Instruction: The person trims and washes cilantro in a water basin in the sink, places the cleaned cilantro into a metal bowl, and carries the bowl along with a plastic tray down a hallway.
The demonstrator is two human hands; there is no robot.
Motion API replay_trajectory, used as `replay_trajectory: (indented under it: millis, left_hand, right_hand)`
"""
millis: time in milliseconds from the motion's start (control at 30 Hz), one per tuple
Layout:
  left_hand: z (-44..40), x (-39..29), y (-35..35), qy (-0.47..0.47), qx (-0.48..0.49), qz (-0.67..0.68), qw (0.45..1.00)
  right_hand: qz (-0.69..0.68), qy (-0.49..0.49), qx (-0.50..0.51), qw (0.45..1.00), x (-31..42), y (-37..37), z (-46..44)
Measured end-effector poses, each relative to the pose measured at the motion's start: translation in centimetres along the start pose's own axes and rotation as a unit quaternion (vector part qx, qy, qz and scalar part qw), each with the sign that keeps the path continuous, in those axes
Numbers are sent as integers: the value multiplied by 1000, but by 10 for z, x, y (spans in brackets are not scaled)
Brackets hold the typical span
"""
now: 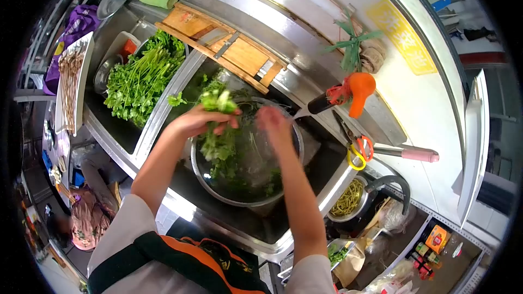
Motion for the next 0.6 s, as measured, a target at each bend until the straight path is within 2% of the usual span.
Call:
replay_trajectory:
  millis: [67,133,167,233,267,300,333,367,433,467,533,600]
  left_hand:
    - [26,14,-24,0,-72,50,996]
    - [47,28,-42,-13,-139,106,985]
    - [53,27,-44,-12,-142,105,984]
    - [65,29,-54,-39,-188,59,980]
    - [67,34,-58,-33,-197,62,978]
    - [69,38,-60,-33,-197,63,978]
    - [70,44,-64,-46,-211,70,974]
    - [70,50,-67,-55,-223,78,970]
    - [67,63,-65,-64,-226,104,966]
    - [64,60,-58,-55,-208,82,973]
    - [51,59,-47,-21,-161,61,985]
    - [40,50,-30,-31,-153,41,987]
  right_hand:
    - [115,76,50,989,-78,9,4]
    - [261,97,-39,960,-164,11,2]
    - [261,96,-36,960,-175,21,6]
    - [406,82,-12,910,-184,38,12]
    - [406,84,-10,910,-184,35,14]
    - [225,182,-13,957,-186,29,21]
    - [36,272,-16,961,-183,26,30]
    - [41,272,-18,961,-168,19,33]
    - [-109,231,61,965,-127,17,41]
    - [-105,232,56,965,-101,14,50]
    - [-205,208,77,953,-37,25,59]
    - [-212,197,71,955,1,25,65]
Point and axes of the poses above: each hand's wrist, its own z-axis away from the middle knuckle, its own y-axis out of the palm, x = y × z, the point moved 6 cm from there along -z, towards the middle knuckle, and after that the axes turned 11 degrees about -z, right-handed, at the moved point
